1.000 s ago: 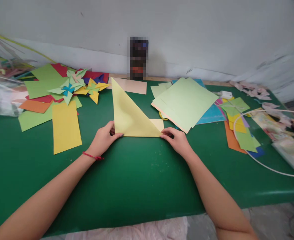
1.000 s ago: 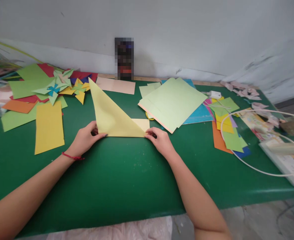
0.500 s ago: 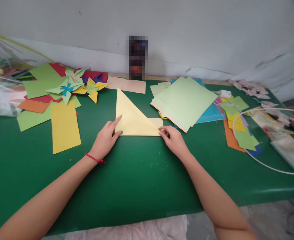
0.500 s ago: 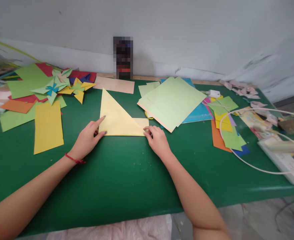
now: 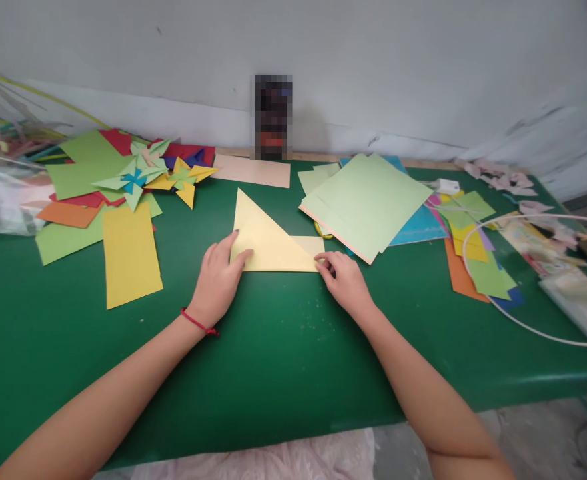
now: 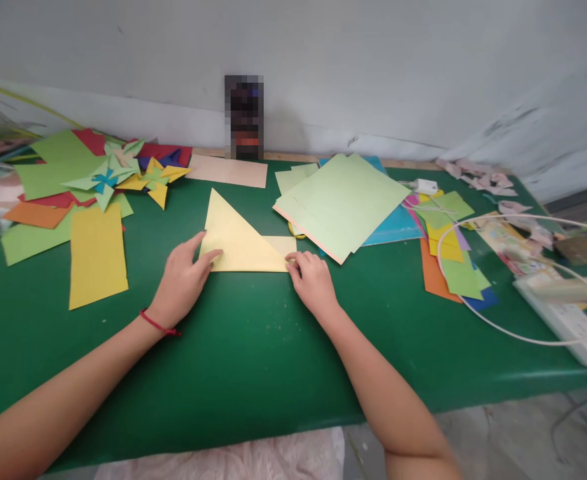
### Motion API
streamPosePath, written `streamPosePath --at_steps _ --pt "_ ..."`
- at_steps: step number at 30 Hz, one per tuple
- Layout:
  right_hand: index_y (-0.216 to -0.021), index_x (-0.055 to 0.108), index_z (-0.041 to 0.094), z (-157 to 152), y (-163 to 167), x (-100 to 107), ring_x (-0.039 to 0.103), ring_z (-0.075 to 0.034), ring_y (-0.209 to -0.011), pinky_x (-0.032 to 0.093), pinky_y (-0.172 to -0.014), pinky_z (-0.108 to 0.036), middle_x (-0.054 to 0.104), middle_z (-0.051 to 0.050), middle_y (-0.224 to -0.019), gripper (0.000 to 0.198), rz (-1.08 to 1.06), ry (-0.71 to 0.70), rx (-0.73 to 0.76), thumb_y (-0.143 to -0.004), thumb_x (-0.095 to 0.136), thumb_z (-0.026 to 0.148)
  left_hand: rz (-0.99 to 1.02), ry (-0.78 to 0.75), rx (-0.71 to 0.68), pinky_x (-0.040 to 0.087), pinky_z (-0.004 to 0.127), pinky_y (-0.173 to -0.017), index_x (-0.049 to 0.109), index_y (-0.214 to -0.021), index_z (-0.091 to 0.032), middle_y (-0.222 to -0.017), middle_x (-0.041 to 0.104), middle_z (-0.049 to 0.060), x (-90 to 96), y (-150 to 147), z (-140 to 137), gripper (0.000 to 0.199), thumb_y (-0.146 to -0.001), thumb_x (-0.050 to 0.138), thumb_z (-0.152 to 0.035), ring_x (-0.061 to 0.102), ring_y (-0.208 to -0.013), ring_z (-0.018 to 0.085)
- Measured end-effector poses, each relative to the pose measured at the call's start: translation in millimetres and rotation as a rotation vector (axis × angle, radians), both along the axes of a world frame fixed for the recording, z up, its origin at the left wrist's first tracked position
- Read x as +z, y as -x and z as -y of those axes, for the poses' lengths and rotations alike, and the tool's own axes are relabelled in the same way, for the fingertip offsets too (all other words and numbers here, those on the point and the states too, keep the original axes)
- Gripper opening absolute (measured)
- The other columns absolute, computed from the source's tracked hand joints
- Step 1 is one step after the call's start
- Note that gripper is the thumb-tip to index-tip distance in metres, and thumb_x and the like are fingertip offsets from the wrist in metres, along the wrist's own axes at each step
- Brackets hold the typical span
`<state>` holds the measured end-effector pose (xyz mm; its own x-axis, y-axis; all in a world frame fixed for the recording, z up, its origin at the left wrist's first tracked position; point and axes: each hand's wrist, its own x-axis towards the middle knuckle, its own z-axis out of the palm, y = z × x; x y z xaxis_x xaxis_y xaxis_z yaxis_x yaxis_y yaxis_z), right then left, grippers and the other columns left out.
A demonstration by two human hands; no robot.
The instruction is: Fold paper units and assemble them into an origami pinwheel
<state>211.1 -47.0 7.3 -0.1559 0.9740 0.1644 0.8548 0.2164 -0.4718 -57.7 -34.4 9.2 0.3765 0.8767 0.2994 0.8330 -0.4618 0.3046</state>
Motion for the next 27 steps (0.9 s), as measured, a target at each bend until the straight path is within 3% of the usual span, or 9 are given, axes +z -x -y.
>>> streamPosePath --at_steps 4,9,13,17,27 --pt "-0.094 0.058 0.021 0.2 -0.9 -0.3 0.054 -0.020 -0.073 0.039 -0.065 -0.032 0.058 -0.004 -0.073 0.017 -0.015 0.000 0.004 -0.088 0.045 0.029 0.042 0.110 -0.226 0.030 0.044 -0.107 0.042 -0.129 -0.019 -0.144 0.032 0.007 -8.1 -2.4 -0.7 0.044 -0.090 0.025 -0.007 0.024 -0.134 0.018" --pt "-0.095 0.059 0.021 0.5 -1.1 0.2 0.054 -0.021 -0.074 0.039 -0.065 -0.032 0.058 -0.005 -0.074 0.017 -0.028 0.009 0.003 -0.088 0.045 0.028 0.047 0.200 -0.222 0.028 0.040 -0.109 0.040 -0.131 -0.015 -0.140 0.039 0.008 -12.9 -1.8 -3.4 0.052 -0.085 0.021 0.000 0.027 -0.133 0.014" --pt "-0.095 0.059 0.021 0.4 -1.1 0.4 0.054 -0.020 -0.074 0.040 -0.065 -0.032 0.058 -0.004 -0.074 0.017 -0.038 0.016 -0.005 -0.088 0.045 0.028 -0.012 0.173 -0.214 0.026 0.042 -0.109 0.037 -0.133 -0.013 -0.142 0.035 0.011 -10.0 -5.6 0.2 0.044 -0.091 0.029 -0.016 0.026 -0.134 0.019" --pt "-0.094 0.059 0.022 0.1 -1.7 0.1 0.055 -0.020 -0.074 0.040 -0.065 -0.032 0.058 -0.004 -0.072 0.017 -0.057 0.023 -0.006 -0.088 0.046 0.029 -0.096 0.148 -0.202 0.024 0.043 -0.110 0.030 -0.137 -0.013 -0.146 0.028 0.012 -9.5 -8.9 5.2 0.049 -0.093 0.033 -0.032 0.023 -0.135 0.022" --pt "-0.101 0.057 0.021 0.3 -1.5 -0.4 0.055 -0.020 -0.073 0.039 -0.063 -0.031 0.058 -0.004 -0.073 0.019 -0.059 0.027 -0.031 -0.088 0.046 0.029 -0.155 0.136 -0.196 0.021 0.041 -0.111 0.025 -0.139 -0.011 -0.147 0.022 0.014 -10.5 -9.9 7.6 0.053 -0.093 0.032 -0.036 0.018 -0.136 0.022"
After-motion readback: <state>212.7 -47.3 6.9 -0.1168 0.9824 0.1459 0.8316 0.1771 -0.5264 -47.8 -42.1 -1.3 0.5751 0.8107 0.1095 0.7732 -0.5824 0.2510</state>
